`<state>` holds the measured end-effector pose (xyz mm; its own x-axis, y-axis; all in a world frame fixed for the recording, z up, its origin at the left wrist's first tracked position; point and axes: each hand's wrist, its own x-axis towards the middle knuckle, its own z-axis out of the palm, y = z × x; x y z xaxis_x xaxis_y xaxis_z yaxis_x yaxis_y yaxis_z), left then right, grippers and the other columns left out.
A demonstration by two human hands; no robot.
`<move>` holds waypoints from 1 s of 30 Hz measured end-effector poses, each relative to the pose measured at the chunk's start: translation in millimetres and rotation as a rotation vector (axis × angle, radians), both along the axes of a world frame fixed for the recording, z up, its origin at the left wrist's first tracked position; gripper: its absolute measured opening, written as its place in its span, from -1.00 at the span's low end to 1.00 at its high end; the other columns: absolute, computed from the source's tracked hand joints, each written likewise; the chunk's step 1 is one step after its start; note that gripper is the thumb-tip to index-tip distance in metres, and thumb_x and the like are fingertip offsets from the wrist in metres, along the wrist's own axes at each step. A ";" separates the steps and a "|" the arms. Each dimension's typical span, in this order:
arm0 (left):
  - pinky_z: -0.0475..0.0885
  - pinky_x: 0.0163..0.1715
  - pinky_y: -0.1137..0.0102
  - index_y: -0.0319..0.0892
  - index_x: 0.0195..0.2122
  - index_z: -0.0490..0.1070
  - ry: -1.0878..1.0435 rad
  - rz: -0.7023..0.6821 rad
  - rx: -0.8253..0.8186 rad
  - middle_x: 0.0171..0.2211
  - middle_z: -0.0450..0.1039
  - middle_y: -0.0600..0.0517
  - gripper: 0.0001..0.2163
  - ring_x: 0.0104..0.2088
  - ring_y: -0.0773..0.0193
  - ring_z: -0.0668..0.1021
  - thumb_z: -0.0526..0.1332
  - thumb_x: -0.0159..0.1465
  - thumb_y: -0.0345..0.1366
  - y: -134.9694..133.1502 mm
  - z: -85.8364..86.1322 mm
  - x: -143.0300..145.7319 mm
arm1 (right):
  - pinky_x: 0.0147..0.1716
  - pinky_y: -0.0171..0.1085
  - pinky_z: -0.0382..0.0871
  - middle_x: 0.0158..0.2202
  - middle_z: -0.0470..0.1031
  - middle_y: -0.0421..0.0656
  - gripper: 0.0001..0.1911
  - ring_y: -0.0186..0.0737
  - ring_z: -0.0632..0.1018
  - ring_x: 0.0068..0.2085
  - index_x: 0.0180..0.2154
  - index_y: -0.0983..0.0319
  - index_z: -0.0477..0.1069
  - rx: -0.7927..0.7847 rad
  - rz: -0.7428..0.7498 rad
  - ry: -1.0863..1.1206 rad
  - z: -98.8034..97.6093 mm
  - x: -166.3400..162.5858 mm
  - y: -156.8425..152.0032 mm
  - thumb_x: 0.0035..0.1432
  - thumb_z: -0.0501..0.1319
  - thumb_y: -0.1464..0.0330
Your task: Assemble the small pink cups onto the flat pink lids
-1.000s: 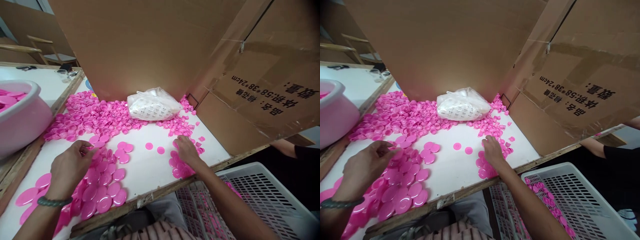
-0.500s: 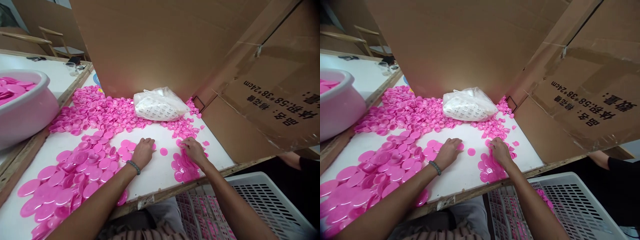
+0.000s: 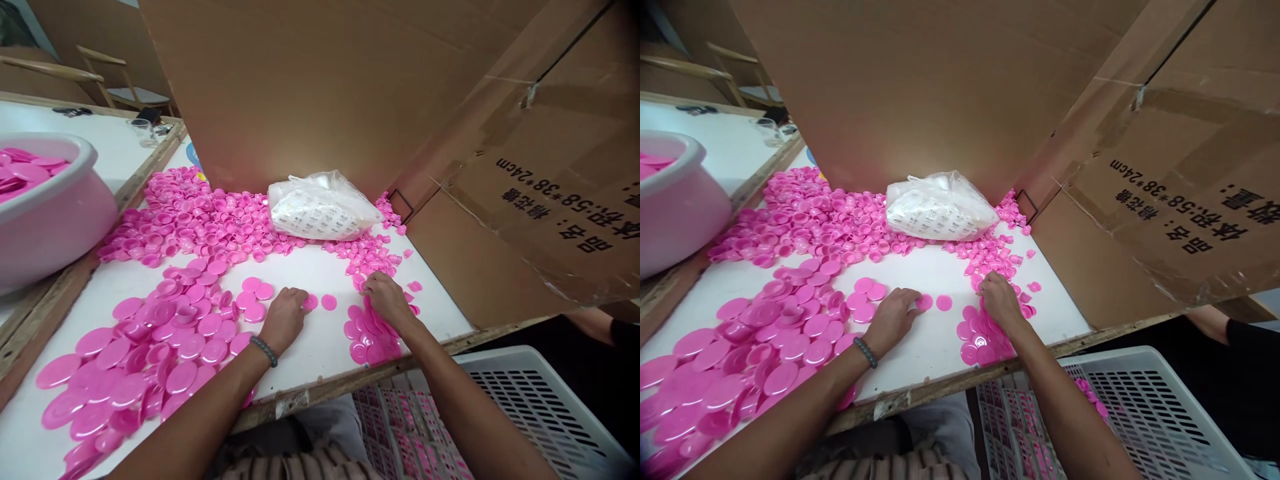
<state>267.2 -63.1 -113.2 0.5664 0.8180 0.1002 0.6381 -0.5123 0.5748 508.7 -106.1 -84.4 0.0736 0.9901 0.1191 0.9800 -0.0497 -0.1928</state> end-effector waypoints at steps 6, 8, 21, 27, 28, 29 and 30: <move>0.32 -0.34 0.39 -0.17 -0.13 0.27 -0.069 0.100 -0.100 -0.29 0.41 -0.02 -0.75 -0.29 0.24 0.44 0.16 0.14 -0.40 -0.1 -6.0 0.1 | -0.43 -0.33 0.31 -0.34 0.36 -0.15 -0.84 -0.30 0.40 -0.35 -0.46 0.24 0.42 0.138 0.138 0.390 -5.6 -56.1 7.6 0.14 0.12 0.39; 0.33 -0.34 0.40 -0.16 -0.08 0.22 -0.101 0.111 -0.129 -0.26 0.41 -0.02 -0.70 -0.29 0.25 0.45 0.16 0.14 -0.39 -0.3 -5.2 0.1 | -0.40 -0.34 0.31 -0.34 0.38 -0.16 -0.83 -0.32 0.41 -0.34 -0.43 0.23 0.43 0.119 0.233 0.425 -13.4 -76.8 11.2 0.15 0.09 0.44; 0.31 -0.34 0.43 -0.18 -0.10 0.17 -0.158 0.119 -0.125 -0.28 0.41 -0.02 -0.70 -0.30 0.27 0.46 0.12 0.13 -0.47 -0.6 -11.8 0.2 | -0.25 -0.29 0.31 -0.25 0.43 -0.11 -0.68 -0.25 0.39 -0.22 -0.25 0.24 0.43 0.110 0.399 0.126 -35.2 -96.2 7.3 0.16 -0.06 0.59; 0.32 -0.37 0.43 -0.17 -0.10 0.20 -0.175 0.123 -0.147 -0.29 0.42 -0.01 -0.71 -0.30 0.26 0.46 0.14 0.13 -0.43 -0.2 -11.3 -0.4 | -0.23 -0.27 0.32 -0.20 0.43 -0.10 -0.68 -0.24 0.40 -0.19 -0.23 0.23 0.42 0.120 0.402 0.196 -38.4 -96.8 4.7 0.16 -0.05 0.58; 0.32 -0.37 0.42 -0.17 -0.11 0.22 -0.181 0.125 -0.151 -0.28 0.42 -0.01 -0.71 -0.29 0.25 0.46 0.16 0.13 -0.41 0.4 -10.8 -0.8 | -0.23 -0.28 0.33 -0.21 0.44 -0.11 -0.71 -0.25 0.41 -0.19 -0.26 0.23 0.43 0.124 0.382 0.269 -36.4 -96.4 5.3 0.16 -0.03 0.56; 0.32 -0.36 0.41 -0.16 -0.11 0.23 -0.190 0.125 -0.156 -0.26 0.42 -0.01 -0.72 -0.29 0.24 0.46 0.17 0.13 -0.39 1.1 -10.1 -1.4 | -0.24 -0.29 0.33 -0.24 0.45 -0.12 -0.74 -0.26 0.43 -0.21 -0.29 0.23 0.44 0.128 0.339 0.356 -34.1 -96.0 6.2 0.16 0.00 0.53; 0.33 -0.35 0.41 -0.14 -0.13 0.26 -0.202 0.128 -0.161 -0.26 0.43 -0.01 -0.73 -0.28 0.24 0.46 0.18 0.12 -0.37 1.9 -9.3 -2.1 | -0.26 -0.30 0.35 -0.28 0.46 -0.14 -0.78 -0.27 0.45 -0.24 -0.33 0.23 0.44 0.122 0.271 0.458 -31.6 -95.8 7.2 0.15 0.03 0.49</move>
<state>265.2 -61.2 -122.5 0.4390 0.8962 0.0637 0.5562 -0.3268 0.7641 412.8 -99.0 -116.1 -0.1114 0.9618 0.2499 0.7690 0.2427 -0.5913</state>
